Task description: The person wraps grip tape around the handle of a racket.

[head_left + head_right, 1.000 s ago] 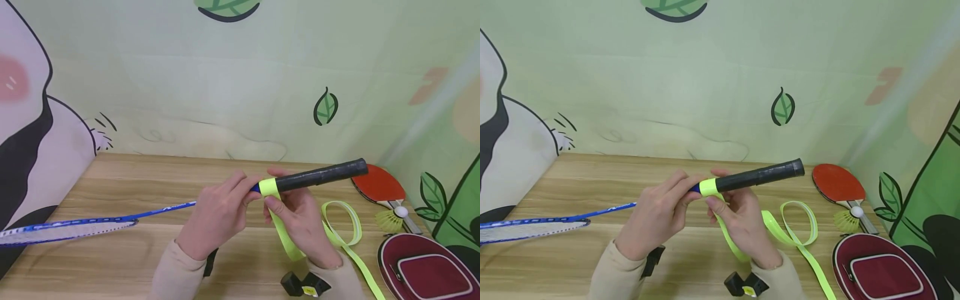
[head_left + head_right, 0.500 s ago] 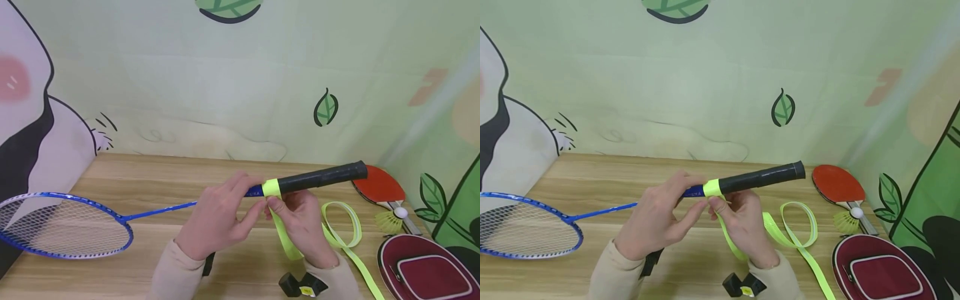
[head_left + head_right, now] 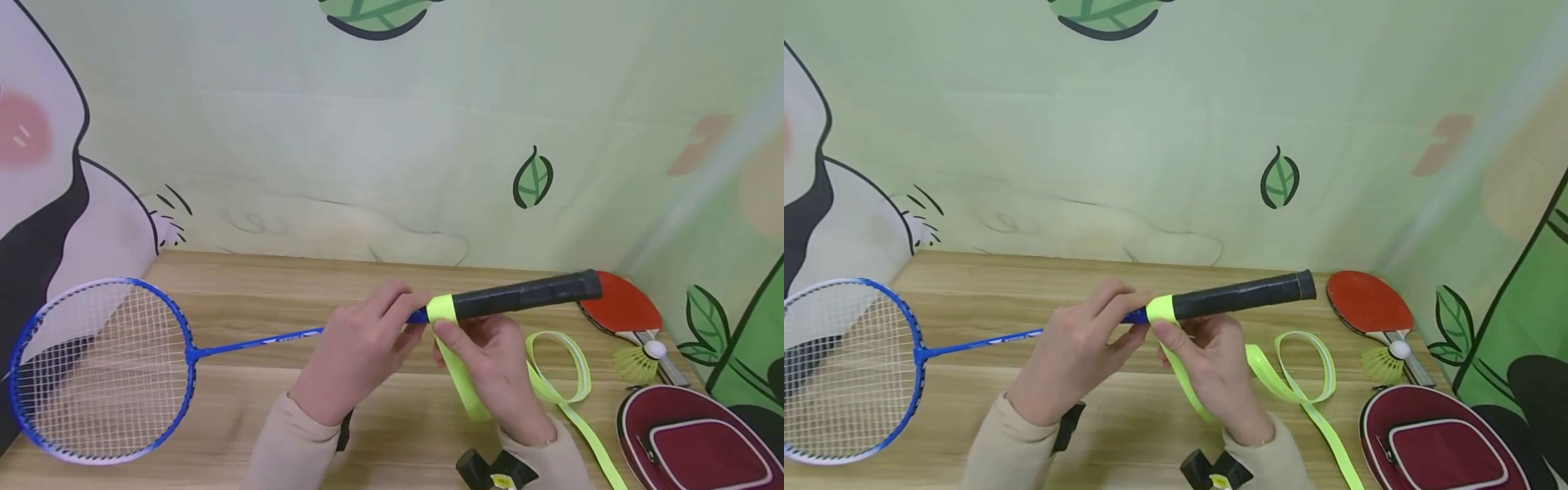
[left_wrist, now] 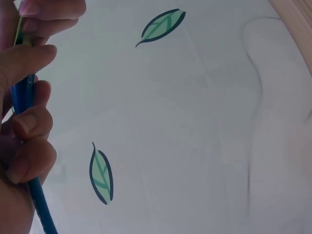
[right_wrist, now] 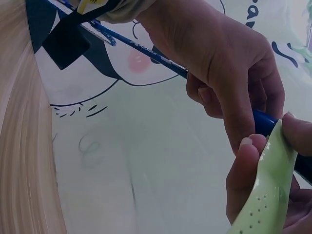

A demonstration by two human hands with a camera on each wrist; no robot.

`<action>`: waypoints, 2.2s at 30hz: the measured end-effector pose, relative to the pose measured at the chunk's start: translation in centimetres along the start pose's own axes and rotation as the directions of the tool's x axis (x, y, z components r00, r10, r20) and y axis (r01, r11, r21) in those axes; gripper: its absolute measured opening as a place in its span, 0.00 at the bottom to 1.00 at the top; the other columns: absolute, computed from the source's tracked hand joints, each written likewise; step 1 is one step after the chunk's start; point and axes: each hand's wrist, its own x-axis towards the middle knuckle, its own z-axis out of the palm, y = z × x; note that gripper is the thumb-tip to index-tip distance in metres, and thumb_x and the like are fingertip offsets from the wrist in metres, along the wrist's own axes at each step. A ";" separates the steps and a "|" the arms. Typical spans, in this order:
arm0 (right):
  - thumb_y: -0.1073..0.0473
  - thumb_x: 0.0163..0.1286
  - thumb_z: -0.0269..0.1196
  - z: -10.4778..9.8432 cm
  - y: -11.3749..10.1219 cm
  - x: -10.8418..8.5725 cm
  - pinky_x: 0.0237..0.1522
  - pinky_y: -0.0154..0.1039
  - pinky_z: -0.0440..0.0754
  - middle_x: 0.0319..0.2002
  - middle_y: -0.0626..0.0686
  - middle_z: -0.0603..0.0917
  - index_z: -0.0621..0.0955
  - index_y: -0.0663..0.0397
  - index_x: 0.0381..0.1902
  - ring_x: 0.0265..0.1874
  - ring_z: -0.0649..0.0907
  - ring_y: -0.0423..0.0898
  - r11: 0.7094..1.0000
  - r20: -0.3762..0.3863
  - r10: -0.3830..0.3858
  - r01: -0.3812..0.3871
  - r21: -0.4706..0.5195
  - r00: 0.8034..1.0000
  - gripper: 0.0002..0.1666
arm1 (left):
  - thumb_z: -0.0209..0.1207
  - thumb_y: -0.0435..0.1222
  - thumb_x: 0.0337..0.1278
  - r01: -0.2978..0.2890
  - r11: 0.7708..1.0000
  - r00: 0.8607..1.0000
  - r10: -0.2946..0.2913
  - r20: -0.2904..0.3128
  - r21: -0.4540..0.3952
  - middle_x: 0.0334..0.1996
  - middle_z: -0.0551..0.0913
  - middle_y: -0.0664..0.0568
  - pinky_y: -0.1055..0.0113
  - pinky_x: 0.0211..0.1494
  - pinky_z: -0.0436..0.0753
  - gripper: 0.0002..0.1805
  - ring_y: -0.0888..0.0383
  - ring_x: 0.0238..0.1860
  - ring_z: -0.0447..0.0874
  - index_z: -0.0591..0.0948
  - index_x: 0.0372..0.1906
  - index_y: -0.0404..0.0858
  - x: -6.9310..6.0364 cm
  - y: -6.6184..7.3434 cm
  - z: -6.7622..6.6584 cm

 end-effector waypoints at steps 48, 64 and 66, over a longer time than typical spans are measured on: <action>0.76 0.63 0.61 -0.6 1.0 0.5 0.37 0.34 0.83 0.48 0.55 0.83 0.73 0.70 0.58 0.41 0.83 0.46 0.976 0.069 -0.213 0.215 -0.019 0.975 0.24 | 0.53 0.38 0.66 0.033 0.999 0.997 -0.030 0.069 -0.035 0.29 0.73 0.56 0.80 0.14 0.56 0.18 0.67 0.16 0.59 0.79 0.57 0.35 -0.2 0.2 -0.8; 0.72 0.66 0.62 -0.6 1.5 0.4 0.14 0.41 0.79 0.26 0.56 0.80 0.74 0.72 0.51 0.16 0.78 0.46 0.981 0.075 -0.192 0.190 0.034 0.979 0.17 | 0.47 0.40 0.73 0.052 0.998 0.991 -0.046 0.129 -0.046 0.29 0.73 0.55 0.78 0.15 0.59 0.21 0.66 0.17 0.61 0.77 0.60 0.30 -0.3 0.6 -0.9; 0.72 0.66 0.61 -0.5 1.5 0.4 0.13 0.42 0.78 0.25 0.58 0.79 0.74 0.72 0.51 0.16 0.78 0.47 0.980 0.085 -0.197 0.195 0.033 0.977 0.16 | 0.50 0.39 0.71 0.070 0.995 0.990 -0.060 0.131 -0.074 0.30 0.76 0.55 0.79 0.16 0.59 0.21 0.66 0.18 0.63 0.76 0.60 0.30 -0.3 0.6 -0.9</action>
